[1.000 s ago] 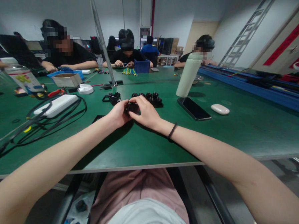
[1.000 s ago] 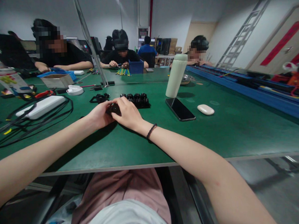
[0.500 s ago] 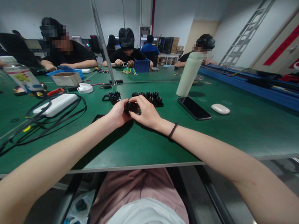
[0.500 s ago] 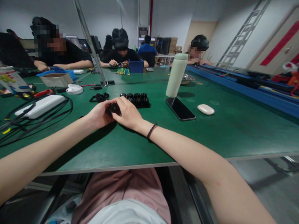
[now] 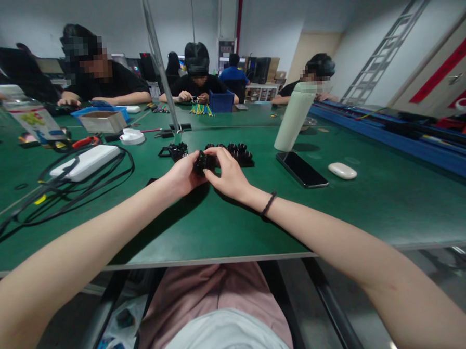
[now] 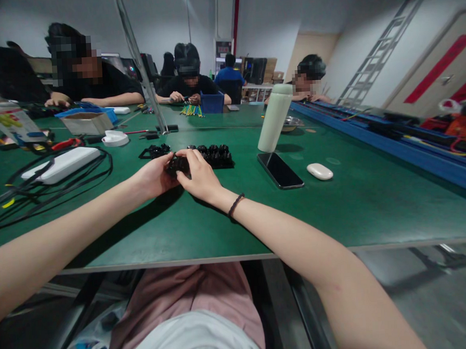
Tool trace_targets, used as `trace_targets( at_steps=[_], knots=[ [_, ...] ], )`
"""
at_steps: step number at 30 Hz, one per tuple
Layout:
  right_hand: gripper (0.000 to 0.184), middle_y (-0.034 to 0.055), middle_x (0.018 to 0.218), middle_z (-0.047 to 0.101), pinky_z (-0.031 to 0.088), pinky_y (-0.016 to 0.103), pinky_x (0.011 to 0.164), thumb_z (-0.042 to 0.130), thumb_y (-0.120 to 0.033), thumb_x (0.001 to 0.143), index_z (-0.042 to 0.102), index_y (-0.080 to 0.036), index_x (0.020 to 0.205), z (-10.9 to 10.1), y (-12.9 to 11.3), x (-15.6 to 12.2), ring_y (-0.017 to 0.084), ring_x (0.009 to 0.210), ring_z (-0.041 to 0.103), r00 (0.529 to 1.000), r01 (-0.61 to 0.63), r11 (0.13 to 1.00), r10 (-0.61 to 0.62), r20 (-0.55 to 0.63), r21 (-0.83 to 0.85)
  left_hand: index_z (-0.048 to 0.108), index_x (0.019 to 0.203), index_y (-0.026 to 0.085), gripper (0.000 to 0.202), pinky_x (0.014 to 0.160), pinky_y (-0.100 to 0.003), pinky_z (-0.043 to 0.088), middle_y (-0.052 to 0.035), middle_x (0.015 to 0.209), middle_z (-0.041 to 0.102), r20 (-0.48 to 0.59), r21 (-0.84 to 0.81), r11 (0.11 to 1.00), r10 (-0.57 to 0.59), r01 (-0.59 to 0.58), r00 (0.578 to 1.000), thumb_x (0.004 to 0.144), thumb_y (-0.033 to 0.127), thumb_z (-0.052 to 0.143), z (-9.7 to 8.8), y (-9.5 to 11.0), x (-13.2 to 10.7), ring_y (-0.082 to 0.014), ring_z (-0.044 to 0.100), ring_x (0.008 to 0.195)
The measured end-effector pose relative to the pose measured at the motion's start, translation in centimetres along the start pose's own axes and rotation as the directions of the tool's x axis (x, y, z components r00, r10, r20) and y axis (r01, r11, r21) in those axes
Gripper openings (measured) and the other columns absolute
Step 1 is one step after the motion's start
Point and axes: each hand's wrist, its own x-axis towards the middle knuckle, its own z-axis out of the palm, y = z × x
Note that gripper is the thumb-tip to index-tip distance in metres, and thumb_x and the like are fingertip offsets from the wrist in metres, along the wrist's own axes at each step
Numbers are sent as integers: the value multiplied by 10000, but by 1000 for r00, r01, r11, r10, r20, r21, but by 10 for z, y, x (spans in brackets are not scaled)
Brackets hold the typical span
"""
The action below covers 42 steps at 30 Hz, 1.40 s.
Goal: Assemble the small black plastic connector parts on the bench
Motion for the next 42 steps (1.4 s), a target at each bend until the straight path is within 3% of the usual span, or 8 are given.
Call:
trace_targets(
  at_steps=[13,20,36,42],
  knots=[
    [387,131,1191,564,463,413,998,509,-119,793,503,-162,1177,-2,-1,0,231,1112,557,999,-32,999,32,29,-10,607,912,171,269,473,-200,480,-1,575,611,-21,23,996,90,-90,996,966,367,431,4,-7,-2,-94,540,431],
    [394,127,1223,566,443,424,1042,502,-119,814,490,-171,1205,-1,1,-1,233,1175,539,997,-56,998,56,50,-13,616,928,158,260,512,-212,499,-19,640,643,-10,36,997,75,-74,997,966,339,434,6,-6,-5,-92,545,458],
    [378,115,1224,584,419,448,1073,503,-119,833,506,-171,1208,2,2,0,233,1194,542,996,-31,999,33,83,-24,579,921,185,244,448,-203,464,1,619,599,-27,-26,999,29,-30,999,984,299,372,4,-6,0,-98,517,427],
    [373,122,1235,577,435,444,1051,511,-145,836,507,-174,1207,0,-1,0,245,1195,542,996,-52,998,55,71,-43,581,967,201,242,470,-209,488,12,625,597,-30,-11,1000,26,-26,999,980,343,385,1,-7,2,-100,533,442]
  ],
)
